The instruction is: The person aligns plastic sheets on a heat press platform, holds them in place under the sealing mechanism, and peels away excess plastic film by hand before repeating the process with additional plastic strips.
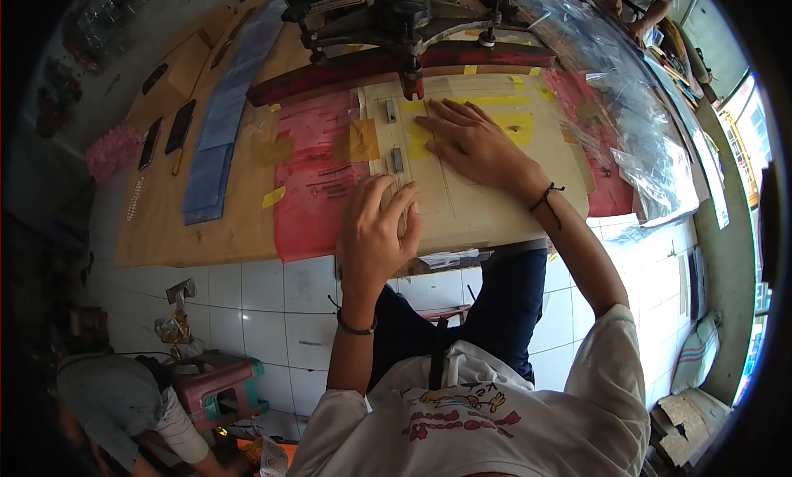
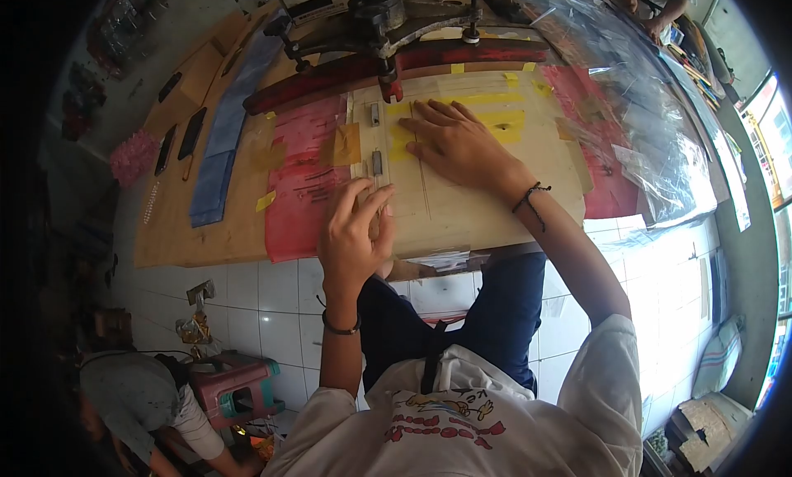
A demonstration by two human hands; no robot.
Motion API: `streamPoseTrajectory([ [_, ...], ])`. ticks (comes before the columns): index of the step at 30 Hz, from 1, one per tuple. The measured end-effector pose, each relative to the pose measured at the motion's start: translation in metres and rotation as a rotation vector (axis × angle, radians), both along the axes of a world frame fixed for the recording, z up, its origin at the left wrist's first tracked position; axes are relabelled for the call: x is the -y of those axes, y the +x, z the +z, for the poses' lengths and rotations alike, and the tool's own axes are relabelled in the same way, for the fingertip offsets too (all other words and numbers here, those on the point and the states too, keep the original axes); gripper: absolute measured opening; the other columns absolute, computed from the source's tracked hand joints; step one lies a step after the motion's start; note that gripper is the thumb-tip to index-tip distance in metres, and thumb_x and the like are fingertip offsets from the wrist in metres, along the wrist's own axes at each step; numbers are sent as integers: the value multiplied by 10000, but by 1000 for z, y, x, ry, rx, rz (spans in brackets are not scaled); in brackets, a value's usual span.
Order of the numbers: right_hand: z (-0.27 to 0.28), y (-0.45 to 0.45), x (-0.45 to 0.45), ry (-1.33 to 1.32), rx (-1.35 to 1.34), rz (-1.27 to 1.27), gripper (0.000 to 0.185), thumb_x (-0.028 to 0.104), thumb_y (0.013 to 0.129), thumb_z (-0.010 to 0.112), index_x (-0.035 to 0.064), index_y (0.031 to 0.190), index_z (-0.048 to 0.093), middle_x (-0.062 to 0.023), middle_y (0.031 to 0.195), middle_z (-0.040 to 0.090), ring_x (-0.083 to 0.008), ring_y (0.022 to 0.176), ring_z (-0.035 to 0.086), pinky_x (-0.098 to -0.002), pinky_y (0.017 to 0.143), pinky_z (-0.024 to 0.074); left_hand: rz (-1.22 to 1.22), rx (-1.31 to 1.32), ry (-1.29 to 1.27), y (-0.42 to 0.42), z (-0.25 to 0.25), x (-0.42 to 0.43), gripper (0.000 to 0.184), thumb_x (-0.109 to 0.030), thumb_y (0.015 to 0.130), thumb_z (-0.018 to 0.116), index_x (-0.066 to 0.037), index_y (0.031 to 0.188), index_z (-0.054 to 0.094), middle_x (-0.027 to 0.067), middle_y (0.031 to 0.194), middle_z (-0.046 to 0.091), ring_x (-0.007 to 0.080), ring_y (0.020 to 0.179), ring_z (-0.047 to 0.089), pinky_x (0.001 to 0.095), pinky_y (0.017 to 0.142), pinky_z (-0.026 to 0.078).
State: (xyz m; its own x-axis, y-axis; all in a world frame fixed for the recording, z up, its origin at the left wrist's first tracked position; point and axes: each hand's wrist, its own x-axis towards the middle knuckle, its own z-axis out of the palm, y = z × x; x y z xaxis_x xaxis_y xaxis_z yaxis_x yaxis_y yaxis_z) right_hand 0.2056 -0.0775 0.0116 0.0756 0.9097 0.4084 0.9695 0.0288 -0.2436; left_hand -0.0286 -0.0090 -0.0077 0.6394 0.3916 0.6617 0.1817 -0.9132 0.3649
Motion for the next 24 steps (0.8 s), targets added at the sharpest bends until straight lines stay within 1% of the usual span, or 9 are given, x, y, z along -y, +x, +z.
streamPoseTrajectory([
  [7, -1, 4, -4, -16, 8, 7, 475, 386, 1047, 525, 116, 1431, 600, -247, 1532, 484, -395, 1461, 404, -492, 1233, 270, -23, -7, 17, 1, -1, -2, 295, -112, 861, 684, -28, 1136, 748, 102, 1166, 693, 315, 1128, 628, 428, 986, 514],
  [10, 2, 3, -3, -23, -25, 3, 472, 388, 1051, 515, 115, 1425, 605, -240, 1532, 489, -394, 1458, 408, -486, 1233, 271, -13, -19, 22, 0, -2, -2, 300, -124, 865, 685, -27, 1141, 752, 87, 1181, 710, 314, 1133, 627, 425, 993, 512],
  [12, 4, 5, -3, -37, -50, -7, 467, 381, 1053, 522, 133, 1443, 595, -228, 1555, 468, -400, 1466, 396, -486, 1234, 275, -12, -25, 26, 0, -2, -1, 304, -134, 866, 686, -32, 1143, 757, 75, 1198, 718, 314, 1136, 626, 422, 996, 511],
  [13, 4, 6, -3, -46, -62, -12, 466, 377, 1054, 525, 142, 1451, 590, -221, 1566, 458, -403, 1470, 390, -486, 1235, 277, -16, -31, 39, 0, -3, -1, 303, -158, 876, 682, -27, 1139, 755, 74, 1196, 717, 317, 1139, 621, 428, 991, 511],
  [15, 2, 8, -4, -21, -56, -37, 463, 387, 1056, 511, 125, 1425, 608, -226, 1545, 481, -402, 1453, 414, -483, 1230, 279, -19, -39, 66, -1, -5, -3, 311, -206, 895, 674, -17, 1129, 750, 73, 1192, 715, 322, 1143, 610, 439, 979, 512],
  [22, 0, 10, -6, -17, -54, -55, 455, 396, 1054, 515, 130, 1405, 626, -228, 1523, 507, -404, 1432, 439, -481, 1211, 310, -25, -22, 89, 0, -5, -4, 310, -214, 896, 673, -18, 1124, 746, 62, 1198, 710, 316, 1127, 607, 440, 967, 508],
  [24, 4, 8, -3, -58, -78, -60, 450, 367, 1056, 524, 124, 1426, 610, -204, 1553, 481, -397, 1454, 411, -478, 1215, 311, -29, -20, 96, 0, -5, -4, 308, -220, 894, 676, -19, 1118, 745, 58, 1193, 708, 314, 1120, 603, 443, 962, 507],
])
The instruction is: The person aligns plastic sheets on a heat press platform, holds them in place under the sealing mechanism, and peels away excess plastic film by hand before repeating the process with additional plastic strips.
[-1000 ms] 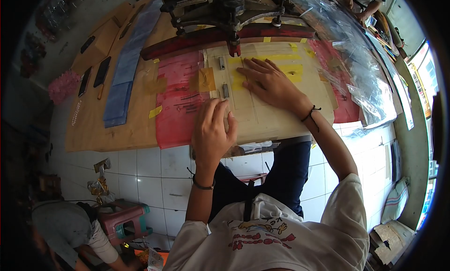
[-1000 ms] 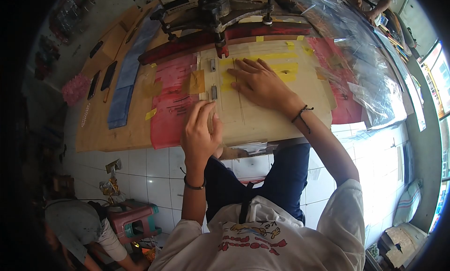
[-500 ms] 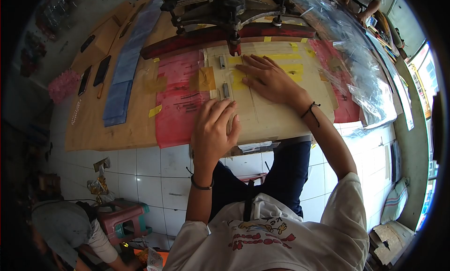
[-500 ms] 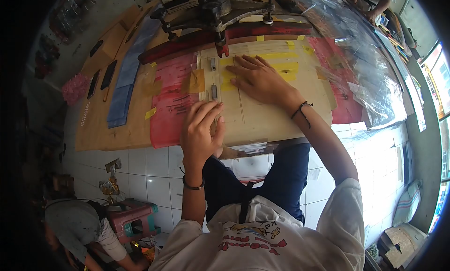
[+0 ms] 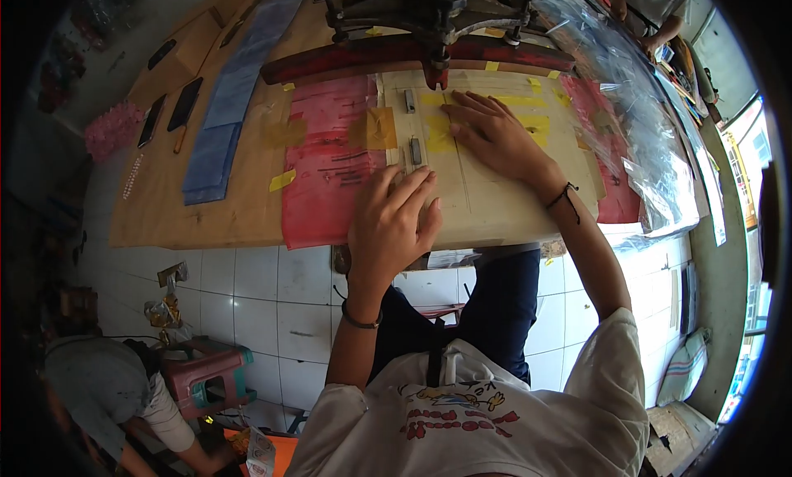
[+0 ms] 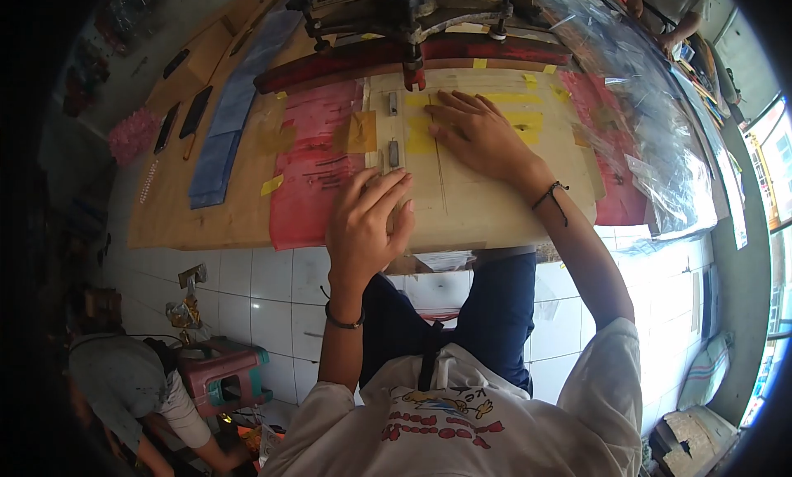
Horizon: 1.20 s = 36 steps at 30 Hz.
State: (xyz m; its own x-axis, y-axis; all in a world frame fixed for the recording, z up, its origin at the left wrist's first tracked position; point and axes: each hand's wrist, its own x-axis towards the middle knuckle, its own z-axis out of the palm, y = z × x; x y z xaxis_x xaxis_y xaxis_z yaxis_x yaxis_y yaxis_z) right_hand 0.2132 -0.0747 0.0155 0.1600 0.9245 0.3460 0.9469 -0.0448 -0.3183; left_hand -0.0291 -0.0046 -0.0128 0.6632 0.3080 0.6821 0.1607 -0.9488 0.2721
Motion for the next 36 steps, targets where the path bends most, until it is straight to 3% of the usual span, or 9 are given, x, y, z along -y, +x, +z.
streamPoseTrajectory([
  [7, -6, 8, -11, 84, -62, 21, 473, 367, 1035, 559, 65, 1396, 602, -226, 1515, 511, -408, 1431, 436, -497, 1214, 307, -17, 57, -2, 1, -5, -2, 309, -246, 888, 687, -22, 1092, 746, 42, 1171, 700, 306, 1099, 595, 450, 951, 506],
  [10, -3, 8, -25, 87, 115, 18, 513, 364, 1035, 555, 27, 1421, 556, -229, 1526, 495, -419, 1433, 429, -529, 1229, 277, -25, 52, -8, 0, -5, -3, 304, -246, 885, 690, -19, 1080, 745, 41, 1174, 695, 304, 1098, 593, 448, 952, 505],
  [13, 4, -1, -39, -44, 94, 26, 536, 380, 1047, 528, 9, 1432, 531, -242, 1527, 483, -430, 1448, 400, -556, 1238, 247, -36, 52, -26, 1, -3, -3, 297, -240, 884, 690, -18, 1072, 745, 41, 1171, 692, 301, 1101, 591, 445, 954, 503],
  [16, -6, 3, -60, -52, 180, 32, 531, 405, 1059, 498, 21, 1423, 543, -247, 1501, 502, -438, 1446, 392, -557, 1240, 237, -37, 45, -26, 1, -3, -3, 290, -233, 881, 688, -19, 1069, 745, 41, 1166, 691, 300, 1102, 591, 448, 961, 501],
  [22, 1, 0, -59, -20, 24, 79, 569, 435, 1075, 460, -42, 1360, 583, -271, 1416, 569, -448, 1411, 422, -533, 1234, 249, -28, 55, -44, 1, -5, -3, 287, -213, 872, 686, -25, 1082, 741, 48, 1171, 691, 301, 1109, 594, 467, 988, 490],
  [28, -6, 2, -68, -15, 55, 26, 595, 459, 1091, 423, -36, 1384, 578, -249, 1426, 577, -433, 1402, 439, -529, 1220, 266, -20, 32, -68, 1, -3, -2, 291, -208, 875, 682, -30, 1097, 742, 49, 1178, 693, 305, 1130, 591, 473, 1006, 480],
  [31, -1, 2, -60, -60, -60, 73, 609, 461, 1093, 416, -38, 1418, 542, -245, 1459, 550, -404, 1427, 421, -517, 1244, 241, -13, 27, -81, 1, -3, -1, 298, -206, 875, 682, -26, 1105, 741, 53, 1188, 692, 305, 1134, 590, 475, 1005, 480],
  [36, 16, -2, -13, -111, 65, 97, 608, 442, 1093, 433, -19, 1488, 470, -228, 1563, 445, -360, 1497, 351, -496, 1273, 197, -20, 28, -47, 0, -3, -2, 303, -202, 873, 689, -16, 1106, 738, 59, 1202, 686, 305, 1129, 588, 473, 997, 482],
])
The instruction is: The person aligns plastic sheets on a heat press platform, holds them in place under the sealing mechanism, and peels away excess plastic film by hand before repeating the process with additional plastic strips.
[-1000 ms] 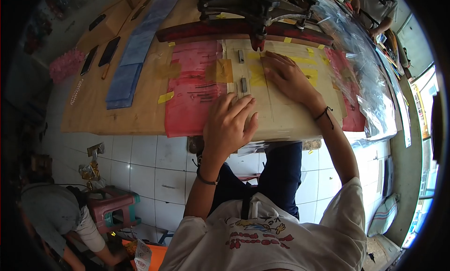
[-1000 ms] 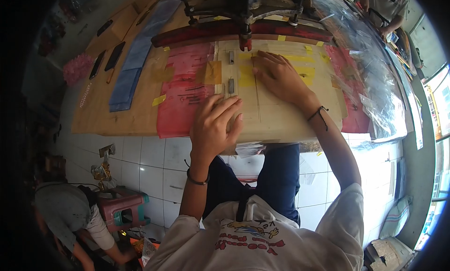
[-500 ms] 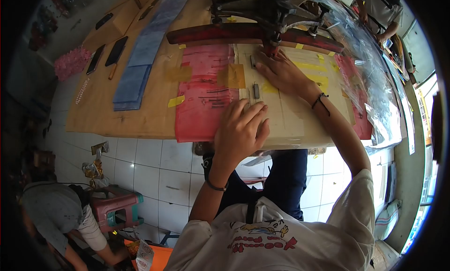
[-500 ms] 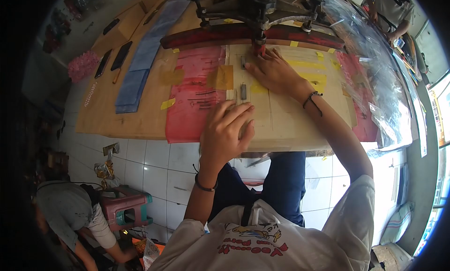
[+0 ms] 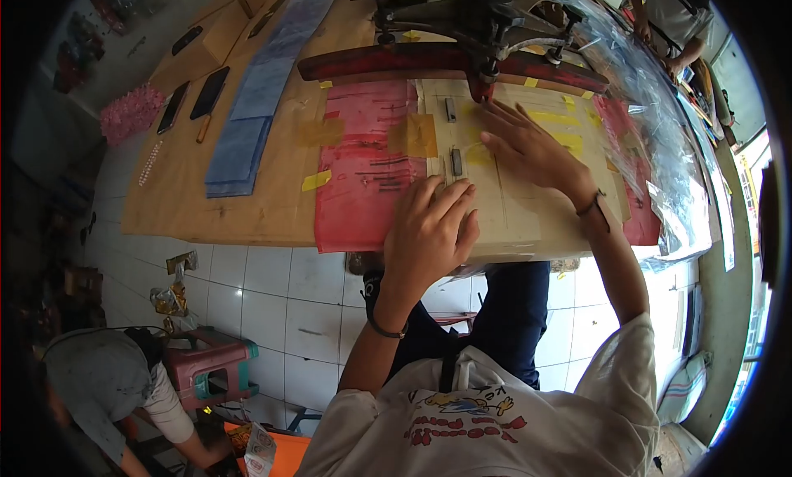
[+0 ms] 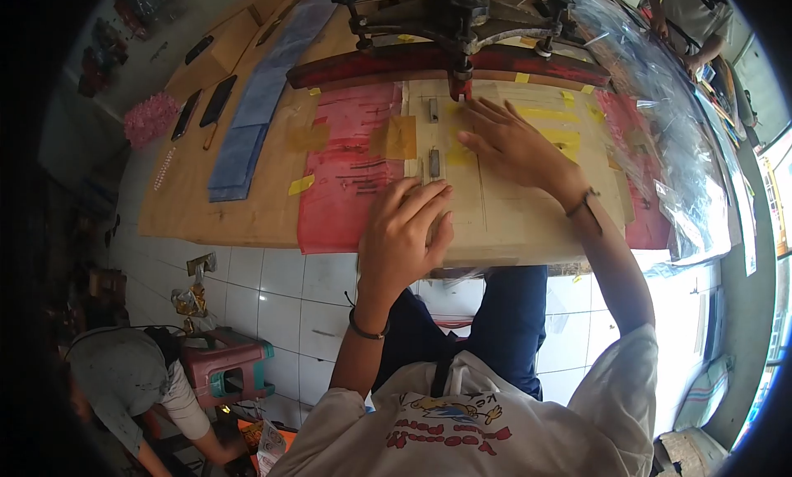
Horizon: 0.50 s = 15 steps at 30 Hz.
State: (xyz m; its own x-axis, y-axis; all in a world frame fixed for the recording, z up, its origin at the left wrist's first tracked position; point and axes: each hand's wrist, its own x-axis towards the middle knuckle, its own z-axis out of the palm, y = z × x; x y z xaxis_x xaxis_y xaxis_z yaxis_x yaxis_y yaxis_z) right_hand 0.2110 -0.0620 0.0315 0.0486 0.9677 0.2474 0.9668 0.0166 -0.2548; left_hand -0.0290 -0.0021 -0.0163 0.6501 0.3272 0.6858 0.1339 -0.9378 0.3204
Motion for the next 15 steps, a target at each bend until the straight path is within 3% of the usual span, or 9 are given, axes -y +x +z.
streamPoseTrajectory([
  [4, 13, -1, 48, -54, -64, -148, 566, 383, 1083, 486, 12, 1510, 467, -218, 1604, 399, -339, 1530, 309, -497, 1274, 189, 6, 2, 13, 0, -2, 0, 296, -201, 872, 692, -15, 1099, 733, 57, 1205, 679, 303, 1127, 587, 470, 993, 483],
  [15, -1, 0, 63, -2, -57, -98, 484, 307, 1049, 559, 63, 1467, 550, -172, 1591, 442, -357, 1520, 331, -494, 1271, 205, 43, -17, 2, -1, 4, 2, 283, -166, 868, 698, -31, 1113, 742, 53, 1178, 709, 292, 1116, 612, 437, 986, 496],
])
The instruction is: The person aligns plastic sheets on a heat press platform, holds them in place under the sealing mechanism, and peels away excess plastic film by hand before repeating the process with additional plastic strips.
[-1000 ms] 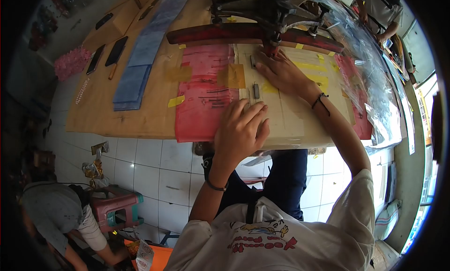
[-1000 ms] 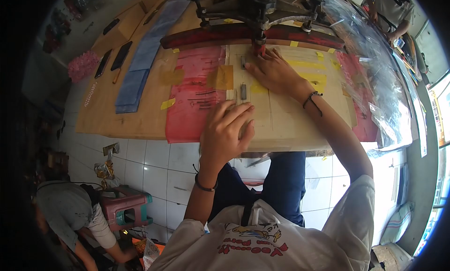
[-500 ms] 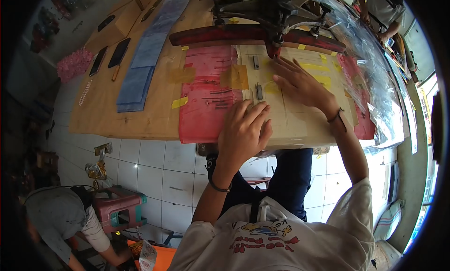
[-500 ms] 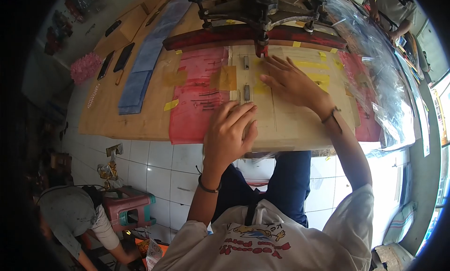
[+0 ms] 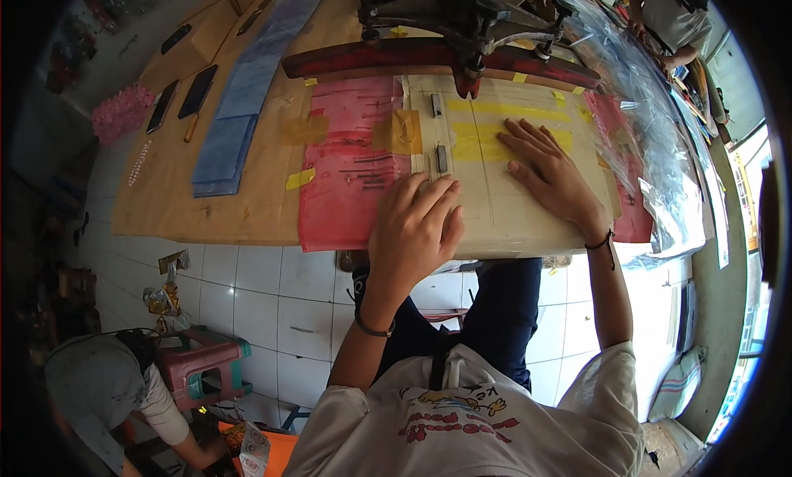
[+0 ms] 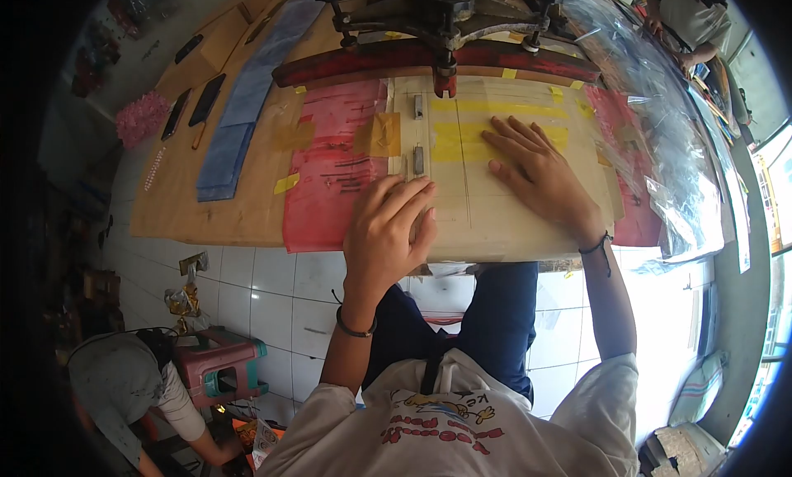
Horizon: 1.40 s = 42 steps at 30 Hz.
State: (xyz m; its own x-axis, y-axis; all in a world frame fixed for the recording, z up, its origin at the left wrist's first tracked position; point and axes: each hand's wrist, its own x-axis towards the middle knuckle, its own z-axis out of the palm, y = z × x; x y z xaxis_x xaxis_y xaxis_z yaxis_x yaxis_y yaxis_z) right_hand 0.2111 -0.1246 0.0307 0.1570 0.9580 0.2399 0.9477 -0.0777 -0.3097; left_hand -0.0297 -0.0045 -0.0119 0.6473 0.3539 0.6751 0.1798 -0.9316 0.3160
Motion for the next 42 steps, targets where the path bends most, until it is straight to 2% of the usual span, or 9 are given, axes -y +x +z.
streamPoseTrajectory([
  [2, -1, 0, 1, 13, 2, 5, 476, 304, 1046, 564, 64, 1457, 561, -168, 1583, 455, -350, 1516, 340, -495, 1270, 208, -14, 8, 8, 2, -3, -1, 286, -189, 878, 690, -25, 1108, 734, 55, 1190, 690, 304, 1122, 597, 462, 979, 489],
  [8, -1, -2, 3, 58, 3, -15, 462, 310, 1044, 567, 64, 1434, 583, -158, 1555, 492, -340, 1500, 372, -493, 1265, 230, 0, -16, -6, 1, 4, 2, 276, -137, 865, 700, -35, 1116, 752, 53, 1189, 723, 295, 1114, 630, 415, 988, 508],
  [19, -4, -5, 7, 134, -19, -62, 415, 284, 1031, 578, 49, 1370, 625, -154, 1491, 559, -327, 1452, 442, -478, 1245, 283, -2, -19, 12, 2, 3, 2, 284, -113, 856, 698, -44, 1124, 758, 57, 1197, 722, 299, 1120, 637, 422, 997, 513],
  [23, -5, -1, 8, 223, -42, -71, 330, 241, 1008, 606, 37, 1252, 693, -155, 1392, 637, -337, 1370, 528, -466, 1190, 364, 22, 5, 28, 1, -1, 3, 289, -101, 858, 680, -74, 1133, 763, 62, 1197, 722, 294, 1108, 647, 400, 973, 519],
  [26, -9, -4, 15, 265, -94, -82, 269, 211, 992, 624, 27, 1155, 731, -150, 1306, 690, -341, 1299, 584, -457, 1138, 419, 73, 39, 96, 0, -17, 7, 271, -138, 878, 661, -65, 1126, 742, 55, 1228, 705, 291, 1129, 634, 439, 970, 499],
  [29, -12, -4, 16, 319, -93, -106, 241, 196, 982, 634, 21, 1106, 743, -142, 1252, 717, -334, 1258, 612, -450, 1108, 446, 165, 42, 162, -7, -32, 17, 306, -195, 940, 555, -122, 1154, 761, 49, 1276, 710, 287, 1187, 624, 451, 1077, 409],
  [32, -15, -2, 17, 336, -73, -114, 236, 193, 981, 635, 24, 1106, 743, -134, 1238, 724, -326, 1248, 617, -446, 1103, 450, 253, 68, 157, -12, -60, 32, 379, -258, 998, 448, -126, 1204, 737, 57, 1353, 676, 303, 1305, 546, 516, 1175, 256],
  [35, -17, 1, 18, 359, -66, -105, 234, 193, 982, 632, 29, 1105, 744, -132, 1225, 727, -324, 1233, 623, -442, 1098, 452, 244, 81, 169, -17, -80, 34, 424, -262, 1026, 383, -110, 1277, 689, 94, 1403, 639, 327, 1375, 471, 541, 1212, 157],
  [42, -16, 2, 19, 362, -101, -86, 232, 196, 976, 632, 32, 1096, 745, -134, 1226, 725, -324, 1219, 627, -441, 1096, 453, 220, 283, 223, -6, -108, 23, 438, -340, 1027, 363, -108, 1248, 660, 128, 1404, 625, 344, 1380, 450, 563, 1229, 103],
])
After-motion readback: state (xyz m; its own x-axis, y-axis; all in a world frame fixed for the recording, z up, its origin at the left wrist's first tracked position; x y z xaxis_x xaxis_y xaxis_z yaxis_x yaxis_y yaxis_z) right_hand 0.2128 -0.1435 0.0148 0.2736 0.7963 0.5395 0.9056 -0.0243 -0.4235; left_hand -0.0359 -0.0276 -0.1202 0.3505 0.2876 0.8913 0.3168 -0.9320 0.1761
